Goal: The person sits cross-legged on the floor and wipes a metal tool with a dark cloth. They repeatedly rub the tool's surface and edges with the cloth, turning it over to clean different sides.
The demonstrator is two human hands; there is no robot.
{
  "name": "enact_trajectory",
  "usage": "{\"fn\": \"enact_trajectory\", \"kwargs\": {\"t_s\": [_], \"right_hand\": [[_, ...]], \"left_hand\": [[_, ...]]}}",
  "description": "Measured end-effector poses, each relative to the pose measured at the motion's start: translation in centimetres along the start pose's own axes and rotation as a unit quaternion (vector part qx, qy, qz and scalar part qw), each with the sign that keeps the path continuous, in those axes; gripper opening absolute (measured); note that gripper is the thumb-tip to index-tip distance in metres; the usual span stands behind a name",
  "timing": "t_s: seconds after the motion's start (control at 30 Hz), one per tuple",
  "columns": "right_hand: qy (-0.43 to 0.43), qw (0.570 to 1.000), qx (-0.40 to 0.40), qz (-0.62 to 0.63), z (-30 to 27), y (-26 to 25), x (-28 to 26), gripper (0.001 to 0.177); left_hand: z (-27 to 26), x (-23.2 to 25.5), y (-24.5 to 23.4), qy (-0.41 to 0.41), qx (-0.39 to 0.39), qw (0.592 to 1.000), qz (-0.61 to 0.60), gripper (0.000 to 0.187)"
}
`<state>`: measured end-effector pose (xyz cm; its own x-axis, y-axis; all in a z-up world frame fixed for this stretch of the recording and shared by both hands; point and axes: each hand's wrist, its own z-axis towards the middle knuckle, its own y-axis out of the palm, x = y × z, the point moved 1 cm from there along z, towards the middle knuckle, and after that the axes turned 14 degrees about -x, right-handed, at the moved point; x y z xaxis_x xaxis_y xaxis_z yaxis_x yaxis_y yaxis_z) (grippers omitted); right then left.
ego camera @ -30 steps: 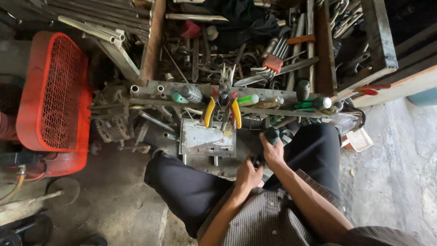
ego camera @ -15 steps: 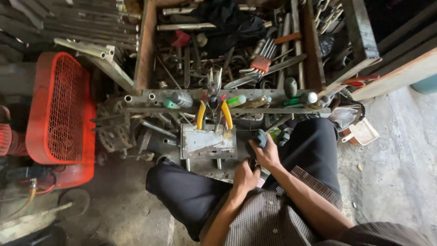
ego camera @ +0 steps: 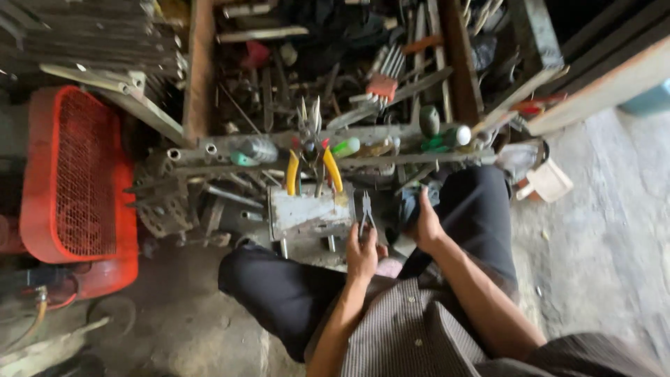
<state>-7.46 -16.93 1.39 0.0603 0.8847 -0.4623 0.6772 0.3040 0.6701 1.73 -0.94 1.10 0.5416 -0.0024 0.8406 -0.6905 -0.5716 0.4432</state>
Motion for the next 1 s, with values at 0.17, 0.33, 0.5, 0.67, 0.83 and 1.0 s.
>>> {"fn": "enact_trajectory", "kwargs": {"t_s": [0.17, 0.33, 0.5, 0.67, 0.83, 1.0], "right_hand": [[0.005, 1.000, -0.005, -0.009, 0.3, -0.3, 0.2, 0.095], [-0.025, 0.997, -0.061, -0.034, -0.3, 3.1, -1.1, 0.096], [-0.020, 0.989, -0.144, 0.035, -0.1, 4.6, -1.1, 0.085], [-0.049, 0.982, -0.175, 0.054, 0.3, 5.5, -1.5, 0.076], [-0.083, 0.985, -0.149, -0.035, 1.9, 3.9, -0.3, 0.059], [-0.195, 0.901, 0.034, -0.385, 1.8, 4.0, 0.5, 0.031]], "left_hand": [[-0.9, 0.8, -0.9, -0.026, 0.001, 0.999, 0.028, 0.017], [-0.8, 1.8, -1.6, 0.016, 0.004, 0.981, 0.195, 0.014], [-0.7, 0.9, -2.5, -0.007, 0.036, 0.956, 0.293, 0.045], [-0.8, 0.5, -1.7, -0.057, -0.047, 0.987, 0.144, 0.029], [-1.0, 1.4, -0.8, -0.079, -0.088, 0.986, 0.117, 0.018], [-1.3, 3.0, 0.0, -0.127, -0.125, 0.984, 0.022, 0.027]]}}
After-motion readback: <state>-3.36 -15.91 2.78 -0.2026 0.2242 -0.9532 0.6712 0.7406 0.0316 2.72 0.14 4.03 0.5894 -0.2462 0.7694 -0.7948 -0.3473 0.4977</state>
